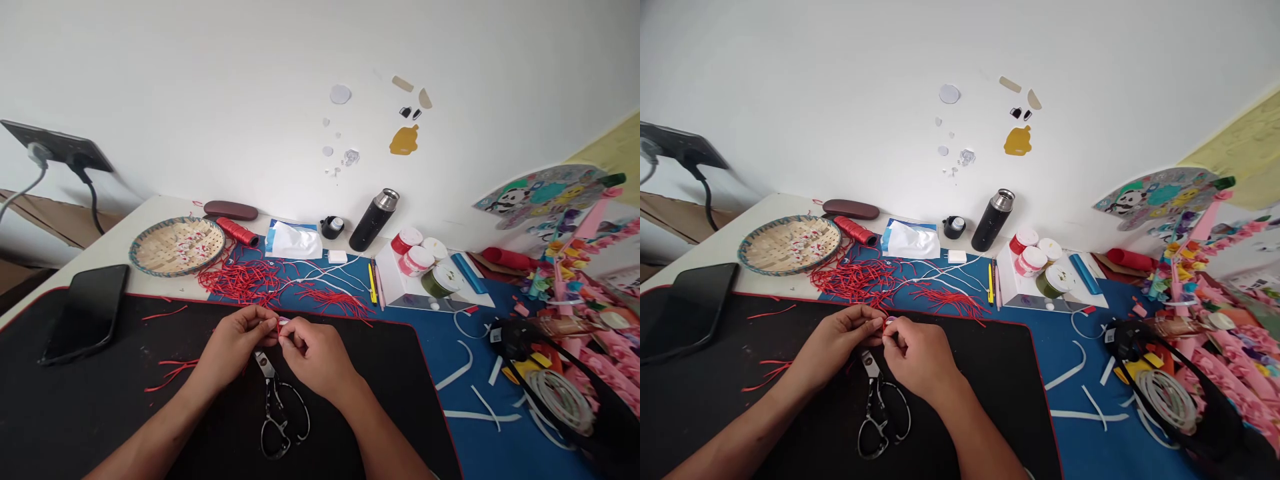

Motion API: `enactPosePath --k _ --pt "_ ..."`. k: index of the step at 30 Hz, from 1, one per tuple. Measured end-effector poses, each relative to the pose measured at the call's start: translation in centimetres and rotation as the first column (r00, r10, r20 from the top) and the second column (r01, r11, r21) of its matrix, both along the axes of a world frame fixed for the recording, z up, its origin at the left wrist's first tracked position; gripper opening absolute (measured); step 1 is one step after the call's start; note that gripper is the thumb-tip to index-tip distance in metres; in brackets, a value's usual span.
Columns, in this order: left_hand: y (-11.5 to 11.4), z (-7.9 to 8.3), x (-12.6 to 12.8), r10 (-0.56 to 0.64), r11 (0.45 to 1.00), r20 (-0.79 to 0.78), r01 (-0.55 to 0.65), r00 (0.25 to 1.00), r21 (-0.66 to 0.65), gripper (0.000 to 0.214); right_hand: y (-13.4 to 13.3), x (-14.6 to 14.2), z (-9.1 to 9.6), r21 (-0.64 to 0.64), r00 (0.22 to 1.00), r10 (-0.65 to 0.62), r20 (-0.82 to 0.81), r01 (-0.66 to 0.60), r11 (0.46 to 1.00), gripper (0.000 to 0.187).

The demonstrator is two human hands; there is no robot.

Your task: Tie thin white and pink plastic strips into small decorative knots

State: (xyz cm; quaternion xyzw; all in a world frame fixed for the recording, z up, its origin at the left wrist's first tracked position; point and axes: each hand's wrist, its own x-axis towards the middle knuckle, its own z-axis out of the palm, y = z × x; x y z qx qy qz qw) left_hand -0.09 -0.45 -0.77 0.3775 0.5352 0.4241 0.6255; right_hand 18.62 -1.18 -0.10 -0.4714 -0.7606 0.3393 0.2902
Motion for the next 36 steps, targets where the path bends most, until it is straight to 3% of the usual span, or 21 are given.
enactPosePath --k 11,20,26,29,36 --pt "0.1 -0.2 -0.1 0.066 0.998 0.068 -0.066 0.996 0.005 0.055 0.0 0.0 0.2 0.022 1.0 -0.009 0.016 0.009 1.0 0.008" --pt "0.3 -0.2 -0.7 0.127 0.981 -0.165 -0.099 0.978 0.168 0.048 -0.1 -0.1 0.6 0.057 1.0 0.004 0.001 -0.004 0.998 0.011" --pt "0.4 -0.1 -0.5 0.161 0.985 0.033 -0.163 0.986 0.05 0.05 -0.1 0.0 0.9 0.043 0.999 0.014 0.029 -0.015 0.999 0.012" --pt "0.3 0.2 -0.3 0.188 0.978 0.022 -0.19 0.982 0.083 0.047 0.0 0.0 1.1 0.028 0.999 0.015 0.048 -0.016 0.999 0.012" --pt "0.1 0.7 -0.3 0.119 0.977 -0.087 -0.101 0.989 0.189 0.042 0.0 0.0 1.1 -0.047 0.997 0.014 0.07 -0.011 0.999 0.012"
